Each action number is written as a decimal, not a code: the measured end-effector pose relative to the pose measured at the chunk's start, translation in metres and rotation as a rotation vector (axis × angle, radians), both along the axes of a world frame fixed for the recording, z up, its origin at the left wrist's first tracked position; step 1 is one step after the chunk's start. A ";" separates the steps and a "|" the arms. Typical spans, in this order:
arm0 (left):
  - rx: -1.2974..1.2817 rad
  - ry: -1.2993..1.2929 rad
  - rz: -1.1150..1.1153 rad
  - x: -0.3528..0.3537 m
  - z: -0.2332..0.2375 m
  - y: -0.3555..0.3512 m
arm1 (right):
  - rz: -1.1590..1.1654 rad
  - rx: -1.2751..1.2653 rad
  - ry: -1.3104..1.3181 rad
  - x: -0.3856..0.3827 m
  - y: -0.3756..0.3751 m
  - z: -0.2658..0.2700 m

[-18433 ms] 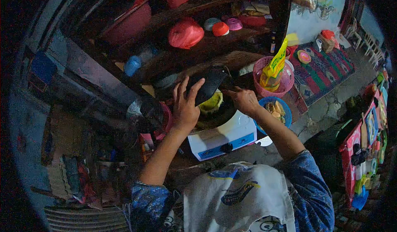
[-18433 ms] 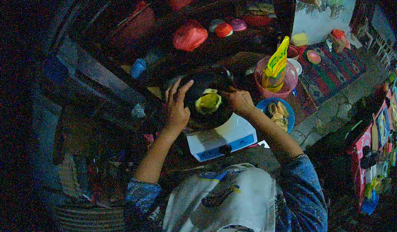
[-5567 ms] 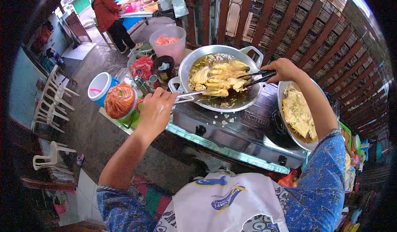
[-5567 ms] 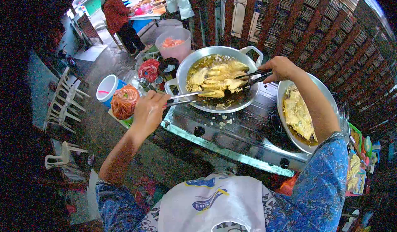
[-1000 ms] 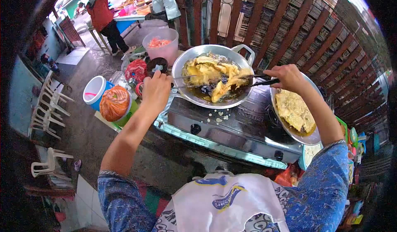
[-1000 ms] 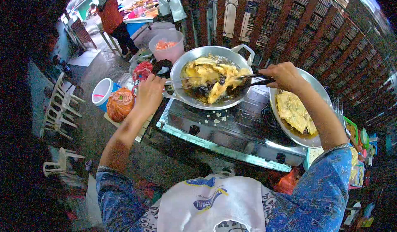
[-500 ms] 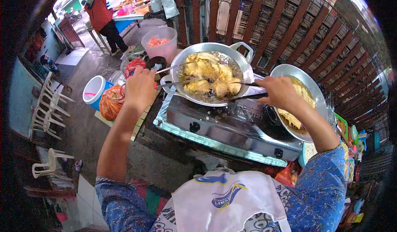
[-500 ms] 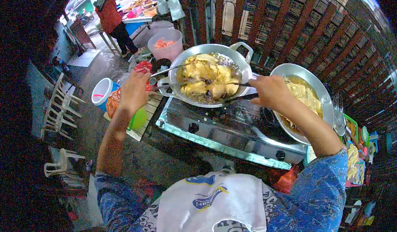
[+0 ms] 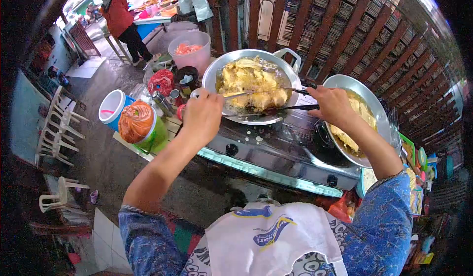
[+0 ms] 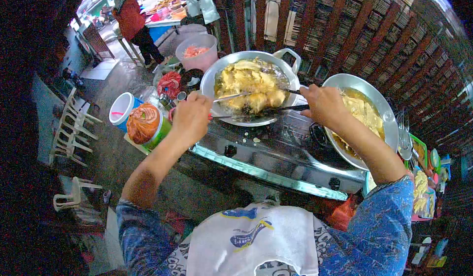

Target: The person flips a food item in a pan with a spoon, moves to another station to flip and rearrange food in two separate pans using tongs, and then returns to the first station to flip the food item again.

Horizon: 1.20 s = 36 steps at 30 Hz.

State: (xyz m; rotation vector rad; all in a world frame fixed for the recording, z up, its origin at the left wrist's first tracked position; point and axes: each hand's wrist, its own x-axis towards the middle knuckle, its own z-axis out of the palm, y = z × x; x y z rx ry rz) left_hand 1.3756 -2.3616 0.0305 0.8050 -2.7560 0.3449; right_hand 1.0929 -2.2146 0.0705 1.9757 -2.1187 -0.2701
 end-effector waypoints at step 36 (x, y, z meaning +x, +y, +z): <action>0.041 0.279 -0.057 0.046 -0.005 -0.018 | 0.105 -0.081 -0.407 -0.079 -0.009 -0.013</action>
